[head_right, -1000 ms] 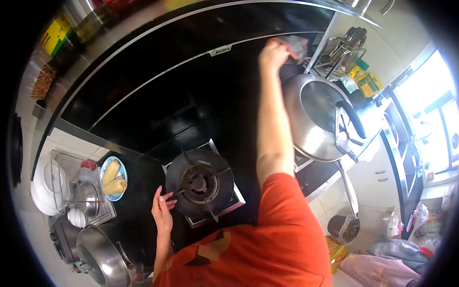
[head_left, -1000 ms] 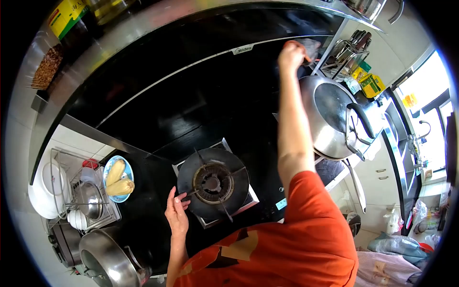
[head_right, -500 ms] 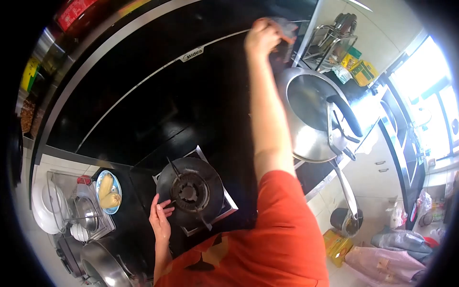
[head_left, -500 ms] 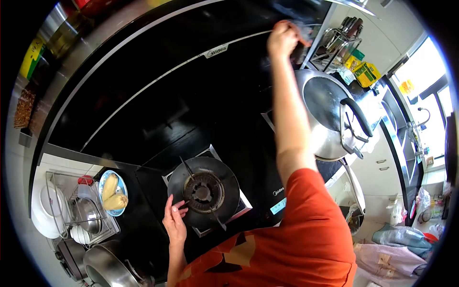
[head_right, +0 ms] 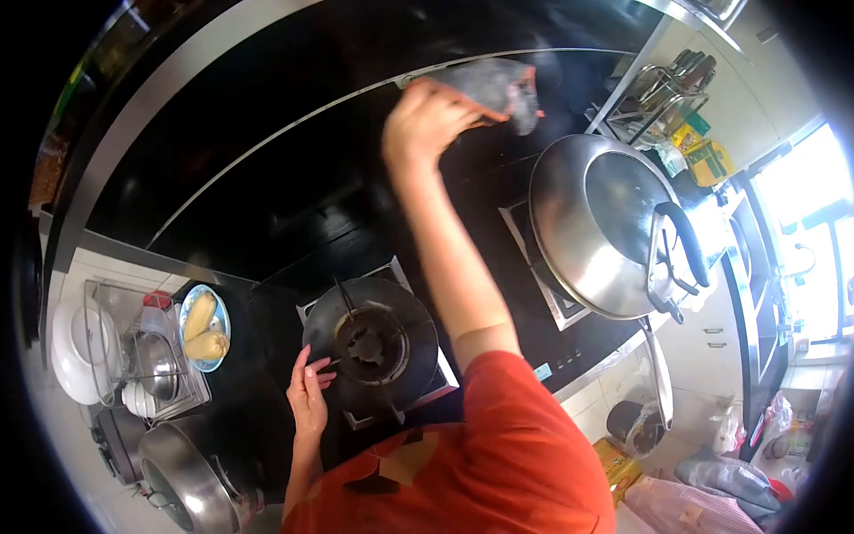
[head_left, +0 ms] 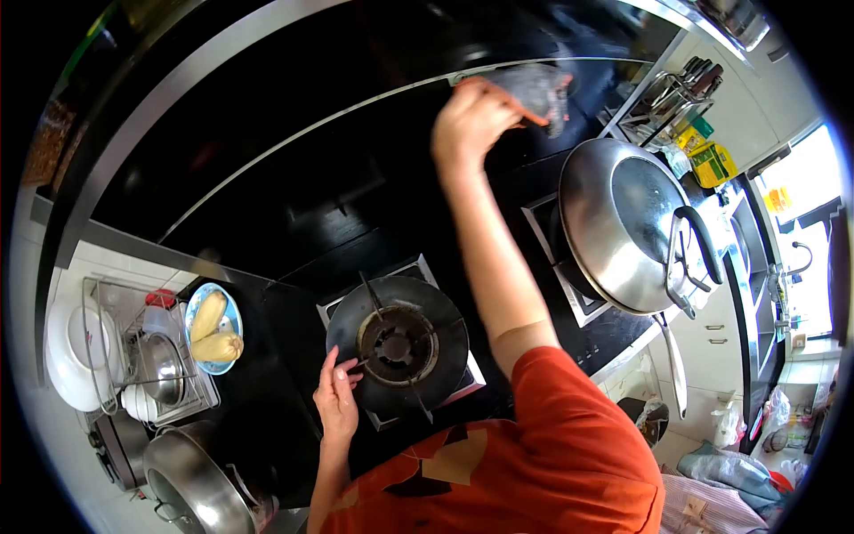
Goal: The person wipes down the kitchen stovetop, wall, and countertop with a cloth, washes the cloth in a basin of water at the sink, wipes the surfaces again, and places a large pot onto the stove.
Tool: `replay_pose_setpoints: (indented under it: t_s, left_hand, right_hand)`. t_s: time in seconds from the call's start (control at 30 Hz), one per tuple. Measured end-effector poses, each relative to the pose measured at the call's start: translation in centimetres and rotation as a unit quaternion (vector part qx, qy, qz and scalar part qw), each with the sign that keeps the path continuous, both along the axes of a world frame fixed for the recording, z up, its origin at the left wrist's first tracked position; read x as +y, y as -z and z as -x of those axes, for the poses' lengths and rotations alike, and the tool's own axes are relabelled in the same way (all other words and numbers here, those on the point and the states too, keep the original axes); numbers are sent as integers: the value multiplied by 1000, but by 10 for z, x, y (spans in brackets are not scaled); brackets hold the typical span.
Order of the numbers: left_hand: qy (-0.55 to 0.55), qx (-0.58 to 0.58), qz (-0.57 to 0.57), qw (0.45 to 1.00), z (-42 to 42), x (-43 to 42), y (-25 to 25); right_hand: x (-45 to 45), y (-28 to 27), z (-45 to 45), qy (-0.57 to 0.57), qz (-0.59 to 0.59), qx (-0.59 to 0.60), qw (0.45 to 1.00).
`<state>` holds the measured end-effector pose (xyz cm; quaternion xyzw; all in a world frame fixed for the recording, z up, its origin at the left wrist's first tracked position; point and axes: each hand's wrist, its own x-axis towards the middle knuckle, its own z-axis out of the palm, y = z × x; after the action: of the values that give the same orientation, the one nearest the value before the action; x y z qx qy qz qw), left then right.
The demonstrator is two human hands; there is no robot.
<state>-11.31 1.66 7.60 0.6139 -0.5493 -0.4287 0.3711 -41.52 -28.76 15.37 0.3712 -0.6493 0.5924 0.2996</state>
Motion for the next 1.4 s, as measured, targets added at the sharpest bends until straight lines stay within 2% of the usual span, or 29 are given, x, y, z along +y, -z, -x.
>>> replay_pose_setpoints:
  t_s: [0.03, 0.1, 0.17, 0.23, 0.37, 0.43, 0.5, 0.53, 0.57, 0.63, 0.7, 0.77, 0.83, 0.9, 0.97, 1.03, 1.1, 1.17, 1.23, 1.3, 1.4]
  left_hand:
    - [-4, -2, 1, 1000, -1, 0, -3]
    - [-3, 0, 8, 1000, -3, 2, -8]
    - [-14, 5, 12, 1000, -9, 5, -9]
    - [-22, 7, 30, 999, -14, 9, -11]
    - [-28, 19, 39, 999, -14, 17, -25]
    - [-24, 16, 59, 998, -12, 23, -34]
    - [-27, 39, 65, 997, -11, 28, -40]
    - [-26, 38, 71, 996, -10, 30, -43]
    - [-29, 39, 77, 996, -9, 33, -45]
    - [-10, 40, 97, 994, -8, 39, -49]
    - [-12, 50, 103, 993, -8, 42, -47]
    - [20, 30, 117, 992, -8, 44, -47]
    - [14, 25, 117, 993, -7, 43, -49]
    - [19, 32, 118, 992, -7, 43, -52]
    - [13, 34, 120, 992, -9, 43, -51]
    - [7, 31, 116, 993, -12, 44, -50]
    - [0, 30, 115, 993, -15, 44, -48]
    - [-5, 29, 114, 993, -16, 43, -46]
    - [-14, 27, 107, 994, -16, 42, -45]
    - [-16, 21, 105, 994, -15, 40, -43]
    - [-16, 13, 98, 995, -15, 33, -42]
  right_hand:
    - [11, -6, -37, -29, 22, -12, 999]
    - [25, -3, -88, -156, -26, -50, 986]
    - [26, 12, -132, -135, -46, -32, 989]
    - [27, 28, -157, -162, -28, -80, 983]
    - [62, 47, -165, -225, -178, -90, 954]
    - [68, 67, -171, -204, -185, -151, 950]
    - [57, 103, -168, -76, -147, -183, 969]
    - [52, 120, -155, -147, -189, -348, 906]
    - [52, 133, -134, -216, -227, -498, 809]
    - [65, 138, -102, -194, -182, -340, 902]
    - [81, 115, -67, -263, -272, -273, 885]
    - [98, 89, -39, -320, -331, -135, 878]
    - [113, 41, -22, -302, -431, -51, 849]
    - [126, -3, -10, -350, -398, -16, 848]
    - [143, -59, -17, -407, -273, -21, 872]
    - [135, -90, -18, -413, -129, -4, 901]
    - [112, -111, -22, -316, -13, 24, 949]
    - [80, -108, -35, -239, 15, 43, 970]
    - [67, -81, -69, -199, 21, 97, 975]
    - [65, -44, -101, -263, 8, 92, 960]
    - [72, -27, -123, -307, -2, 118, 944]
